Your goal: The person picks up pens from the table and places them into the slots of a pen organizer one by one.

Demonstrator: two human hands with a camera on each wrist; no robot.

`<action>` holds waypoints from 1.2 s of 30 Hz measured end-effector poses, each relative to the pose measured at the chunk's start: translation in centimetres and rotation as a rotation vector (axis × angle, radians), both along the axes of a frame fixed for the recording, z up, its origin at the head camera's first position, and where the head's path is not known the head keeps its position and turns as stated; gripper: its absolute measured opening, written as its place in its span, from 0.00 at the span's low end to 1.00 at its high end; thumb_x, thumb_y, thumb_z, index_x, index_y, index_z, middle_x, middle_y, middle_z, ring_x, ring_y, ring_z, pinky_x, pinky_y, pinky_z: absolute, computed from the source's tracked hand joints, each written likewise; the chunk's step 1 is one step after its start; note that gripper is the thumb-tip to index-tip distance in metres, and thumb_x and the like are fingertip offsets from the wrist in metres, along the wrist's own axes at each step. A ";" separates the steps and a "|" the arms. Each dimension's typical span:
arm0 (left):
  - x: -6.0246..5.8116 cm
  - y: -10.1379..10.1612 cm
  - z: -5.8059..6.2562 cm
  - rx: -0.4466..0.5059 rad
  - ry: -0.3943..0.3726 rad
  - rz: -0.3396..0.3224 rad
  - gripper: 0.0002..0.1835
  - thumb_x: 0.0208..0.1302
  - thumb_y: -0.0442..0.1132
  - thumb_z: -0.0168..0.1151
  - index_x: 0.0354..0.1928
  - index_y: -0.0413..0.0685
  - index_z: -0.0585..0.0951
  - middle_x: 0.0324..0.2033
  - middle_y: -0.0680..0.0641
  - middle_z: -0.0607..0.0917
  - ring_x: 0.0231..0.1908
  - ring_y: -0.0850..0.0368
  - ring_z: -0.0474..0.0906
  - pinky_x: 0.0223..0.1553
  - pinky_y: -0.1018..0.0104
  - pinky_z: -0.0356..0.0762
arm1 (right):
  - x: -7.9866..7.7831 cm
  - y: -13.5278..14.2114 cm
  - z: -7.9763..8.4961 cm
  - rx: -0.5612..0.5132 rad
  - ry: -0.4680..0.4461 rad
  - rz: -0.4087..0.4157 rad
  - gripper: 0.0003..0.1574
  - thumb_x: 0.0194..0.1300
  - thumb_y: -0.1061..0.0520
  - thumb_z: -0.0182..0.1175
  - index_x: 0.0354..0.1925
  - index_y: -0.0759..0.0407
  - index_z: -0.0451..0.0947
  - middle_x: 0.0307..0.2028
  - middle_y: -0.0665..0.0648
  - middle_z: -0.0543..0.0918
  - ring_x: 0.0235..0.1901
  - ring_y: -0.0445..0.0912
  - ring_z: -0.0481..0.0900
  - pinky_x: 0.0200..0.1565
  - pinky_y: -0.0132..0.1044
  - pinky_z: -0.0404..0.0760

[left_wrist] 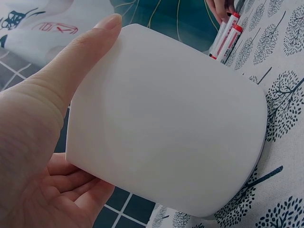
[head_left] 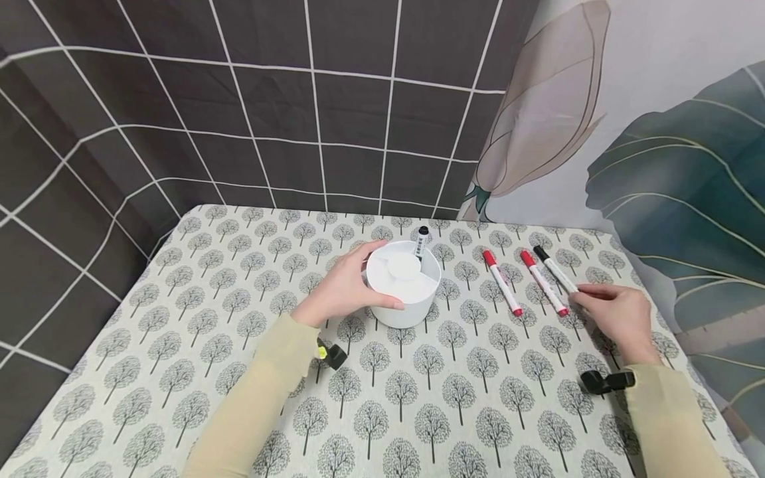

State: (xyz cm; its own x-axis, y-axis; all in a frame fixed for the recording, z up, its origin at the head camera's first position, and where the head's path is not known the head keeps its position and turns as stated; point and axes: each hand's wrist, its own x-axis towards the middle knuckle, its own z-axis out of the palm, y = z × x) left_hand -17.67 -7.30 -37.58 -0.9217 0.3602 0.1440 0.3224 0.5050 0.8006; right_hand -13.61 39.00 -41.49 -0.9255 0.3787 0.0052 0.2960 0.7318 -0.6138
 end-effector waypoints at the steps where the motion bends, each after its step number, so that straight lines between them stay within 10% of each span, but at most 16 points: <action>1: 0.0 0.0 0.0 0.000 -0.002 0.001 0.61 0.17 0.69 0.77 0.65 0.65 0.65 0.57 0.60 0.71 0.54 0.62 0.67 0.54 0.52 0.67 | 0.0 0.0 0.1 -0.004 0.004 -0.007 0.35 0.55 0.34 0.62 0.50 0.58 0.81 0.50 0.63 0.78 0.45 0.49 0.73 0.30 0.33 0.71; 20: -0.1 0.0 -0.1 -0.009 0.002 0.004 0.62 0.16 0.70 0.76 0.65 0.66 0.64 0.57 0.60 0.71 0.54 0.61 0.68 0.54 0.51 0.67 | 0.2 -0.8 3.0 -0.044 0.100 -0.031 0.30 0.54 0.35 0.63 0.48 0.51 0.82 0.30 0.31 0.79 0.36 0.34 0.72 0.34 0.29 0.68; 36: -0.1 0.0 -0.1 -0.024 -0.003 0.012 0.63 0.16 0.71 0.75 0.65 0.65 0.64 0.57 0.60 0.71 0.55 0.61 0.67 0.54 0.51 0.67 | 0.4 -4.3 6.3 -0.163 0.206 0.013 0.26 0.54 0.42 0.67 0.48 0.53 0.83 0.29 0.36 0.83 0.30 0.32 0.78 0.24 0.24 0.72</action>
